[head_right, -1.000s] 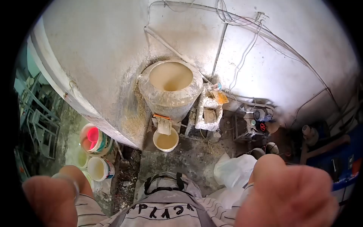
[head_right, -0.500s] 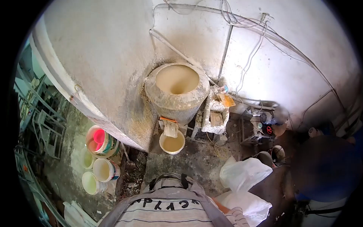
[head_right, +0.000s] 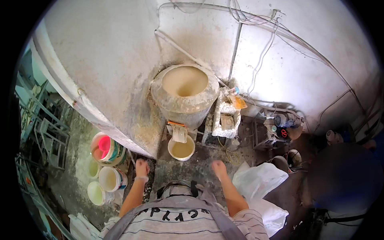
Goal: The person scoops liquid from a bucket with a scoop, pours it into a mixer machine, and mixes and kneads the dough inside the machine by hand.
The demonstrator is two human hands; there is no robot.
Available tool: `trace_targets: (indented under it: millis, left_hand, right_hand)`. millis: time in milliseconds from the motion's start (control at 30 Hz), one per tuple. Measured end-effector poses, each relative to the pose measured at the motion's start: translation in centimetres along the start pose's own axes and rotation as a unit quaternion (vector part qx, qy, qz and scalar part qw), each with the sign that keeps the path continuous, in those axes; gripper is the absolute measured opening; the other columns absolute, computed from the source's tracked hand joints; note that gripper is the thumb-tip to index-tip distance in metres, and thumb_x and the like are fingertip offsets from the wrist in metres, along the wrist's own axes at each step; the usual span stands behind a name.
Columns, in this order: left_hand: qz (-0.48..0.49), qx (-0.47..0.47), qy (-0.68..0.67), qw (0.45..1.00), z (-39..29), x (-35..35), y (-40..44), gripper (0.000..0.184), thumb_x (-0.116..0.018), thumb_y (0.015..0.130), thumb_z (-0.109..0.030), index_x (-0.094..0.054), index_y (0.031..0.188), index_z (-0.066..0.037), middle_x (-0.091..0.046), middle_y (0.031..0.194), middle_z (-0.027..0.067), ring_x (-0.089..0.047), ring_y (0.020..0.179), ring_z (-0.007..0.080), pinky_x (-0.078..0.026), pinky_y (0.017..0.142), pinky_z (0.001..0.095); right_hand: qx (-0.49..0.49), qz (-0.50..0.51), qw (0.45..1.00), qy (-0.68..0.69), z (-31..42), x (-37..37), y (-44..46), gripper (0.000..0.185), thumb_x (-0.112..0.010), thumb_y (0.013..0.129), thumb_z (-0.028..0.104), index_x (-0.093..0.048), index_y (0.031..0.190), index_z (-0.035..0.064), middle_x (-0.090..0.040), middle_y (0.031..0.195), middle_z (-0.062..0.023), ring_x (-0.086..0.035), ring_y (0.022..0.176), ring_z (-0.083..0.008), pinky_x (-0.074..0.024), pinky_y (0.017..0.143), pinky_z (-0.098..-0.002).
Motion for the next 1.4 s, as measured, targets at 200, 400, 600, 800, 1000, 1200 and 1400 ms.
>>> trace_targets:
  millis: [200, 400, 600, 800, 1000, 1200, 1400]
  left_hand:
    - [0.298, -0.169, -0.267, 0.901, -22.4, -15.7, -8.7, 0.024, -0.051, 0.084, -0.005, -0.040, 0.105, -0.006, -0.045, 0.069, 0.0016, -0.045, 0.067, 0.0126, -0.039, 0.065, 0.0279]
    - [0.322, -0.332, -0.175, 0.869, -30.2, -16.9, -15.1, 0.027, -0.050, 0.086, -0.013, -0.036, 0.107, -0.003, -0.052, 0.072, 0.0054, -0.050, 0.070, 0.0161, -0.042, 0.068, 0.0308]
    - [0.327, -0.374, -0.174, 0.850, -31.4, -16.6, -17.4, 0.029, -0.048, 0.087, -0.019, -0.034, 0.108, -0.003, -0.055, 0.069, 0.0088, -0.052, 0.064, 0.0207, -0.042, 0.064, 0.0302]
    - [0.355, -0.328, -0.102, 0.870, -30.0, -18.6, -18.5, 0.032, -0.043, 0.090, -0.023, -0.033, 0.112, -0.003, -0.056, 0.074, 0.0096, -0.050, 0.065, 0.0146, -0.039, 0.060, 0.0242]
    - [0.359, -0.351, 0.094, 0.859, -24.6, -20.2, -19.0, 0.038, -0.043, 0.090, -0.022, -0.031, 0.119, -0.001, -0.048, 0.085, 0.0039, -0.045, 0.074, 0.0075, -0.036, 0.062, 0.0205]
    - [0.387, -0.320, 0.063, 0.862, -23.3, -20.2, -19.9, 0.034, -0.043, 0.089, -0.016, -0.032, 0.116, 0.002, -0.048, 0.092, 0.0081, -0.049, 0.080, 0.0122, -0.040, 0.072, 0.0234]
    - [0.358, -0.276, -0.015, 0.892, -22.6, -19.6, -18.8, 0.037, -0.043, 0.089, -0.015, -0.028, 0.120, -0.001, -0.046, 0.107, 0.0130, -0.049, 0.094, 0.0160, -0.041, 0.079, 0.0271]
  right_hand:
    - [0.096, 0.069, 0.990, 0.076, 20.7, -8.6, -1.7, 0.020, -0.049, 0.087, 0.015, -0.052, 0.101, 0.0010, -0.056, 0.090, -0.0031, -0.052, 0.080, -0.0090, -0.0417, 0.069, -0.0210]
    - [0.152, 0.164, 0.975, 0.008, 24.9, -12.2, -5.8, 0.018, -0.050, 0.086, 0.010, -0.052, 0.101, 0.0011, -0.056, 0.090, -0.0018, -0.052, 0.082, -0.0081, -0.0416, 0.074, -0.0220]
    - [0.176, 0.154, 0.972, -0.026, 27.0, -11.8, -8.0, 0.018, -0.050, 0.086, 0.010, -0.052, 0.101, 0.0002, -0.056, 0.091, -0.0027, -0.052, 0.083, -0.0084, -0.0420, 0.075, -0.0225]
    - [0.356, 0.060, 0.932, 0.036, 38.7, -9.9, -13.2, 0.024, -0.044, 0.088, 0.014, -0.051, 0.107, -0.0004, -0.059, 0.092, -0.0091, -0.056, 0.085, -0.0170, -0.0429, 0.078, -0.0271]
    - [0.368, 0.161, 0.916, 0.001, 38.8, -12.7, -13.8, 0.032, -0.040, 0.090, 0.014, -0.040, 0.118, -0.0011, -0.058, 0.097, -0.0119, -0.055, 0.092, -0.0194, -0.0413, 0.081, -0.0277]
    - [0.301, 0.084, 0.931, 0.188, 35.5, -12.1, -13.8, 0.025, -0.045, 0.087, 0.008, -0.051, 0.109, -0.0014, -0.060, 0.090, -0.0061, -0.055, 0.080, -0.0103, -0.0442, 0.073, -0.0232]
    - [0.326, 0.023, 0.939, 0.106, 36.9, -10.7, -13.2, 0.015, -0.058, 0.079, 0.004, -0.061, 0.093, -0.0014, -0.063, 0.086, -0.0077, -0.058, 0.074, -0.0107, -0.0468, 0.066, -0.0229]
Point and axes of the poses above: each hand's wrist, its own y-axis towards the middle knuckle, its own x-axis out of the back of the hand, z = x × y, the point moved 10 cm from there along y, towards the middle knuckle
